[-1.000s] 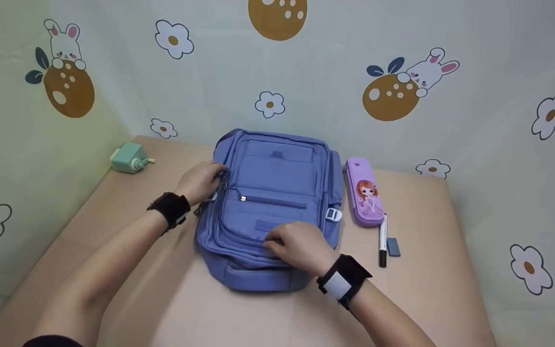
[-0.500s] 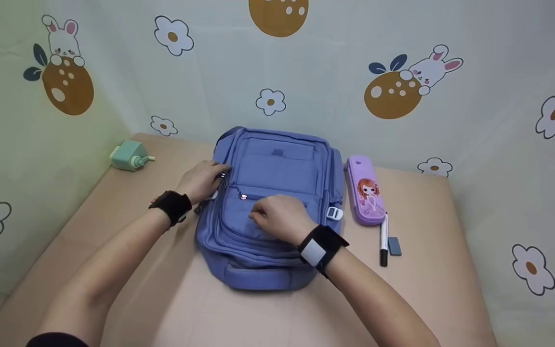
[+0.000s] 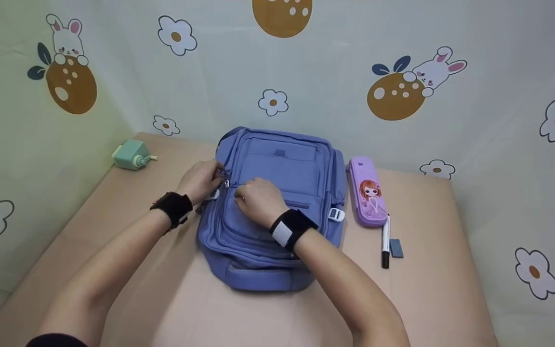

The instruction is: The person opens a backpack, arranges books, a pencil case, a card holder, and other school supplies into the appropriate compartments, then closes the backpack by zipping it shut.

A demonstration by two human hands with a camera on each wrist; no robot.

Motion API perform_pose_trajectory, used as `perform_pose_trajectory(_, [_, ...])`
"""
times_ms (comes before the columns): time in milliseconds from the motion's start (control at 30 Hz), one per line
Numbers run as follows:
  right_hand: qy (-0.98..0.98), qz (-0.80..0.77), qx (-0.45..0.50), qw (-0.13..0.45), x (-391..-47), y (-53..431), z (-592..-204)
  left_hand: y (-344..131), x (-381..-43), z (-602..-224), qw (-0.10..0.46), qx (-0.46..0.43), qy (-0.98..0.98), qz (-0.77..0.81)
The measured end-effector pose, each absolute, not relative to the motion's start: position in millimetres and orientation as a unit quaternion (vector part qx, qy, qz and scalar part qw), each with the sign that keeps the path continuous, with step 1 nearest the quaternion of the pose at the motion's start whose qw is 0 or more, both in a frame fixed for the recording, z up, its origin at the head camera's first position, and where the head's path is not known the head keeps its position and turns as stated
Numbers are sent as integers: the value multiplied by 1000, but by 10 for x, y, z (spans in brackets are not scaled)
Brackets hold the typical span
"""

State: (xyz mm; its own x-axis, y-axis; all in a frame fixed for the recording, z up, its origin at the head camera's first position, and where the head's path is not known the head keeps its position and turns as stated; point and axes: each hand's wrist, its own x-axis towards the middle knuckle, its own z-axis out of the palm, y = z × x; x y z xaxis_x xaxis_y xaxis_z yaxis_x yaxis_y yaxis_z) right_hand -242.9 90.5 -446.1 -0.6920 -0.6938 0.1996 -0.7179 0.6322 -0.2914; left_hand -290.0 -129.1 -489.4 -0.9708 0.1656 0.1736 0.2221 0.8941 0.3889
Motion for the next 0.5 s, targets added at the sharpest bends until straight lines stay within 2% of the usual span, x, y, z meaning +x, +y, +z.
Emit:
perform_pose_trajectory(100, [-897, 151, 415, 27, -2484, 820, -4509, -1316, -2876, -4891, 68, -98, -976, -182])
perform_pose_trajectory(367, [-908, 89, 403, -75, -2499, 719, -4653, -1339, -2830, -4887, 65, -105, -980, -157])
perform_pose_trajectory(500, [-905, 62, 412, -84, -2466, 685, -4715, -1350, -2822, -4883, 68, -110, -979, -155])
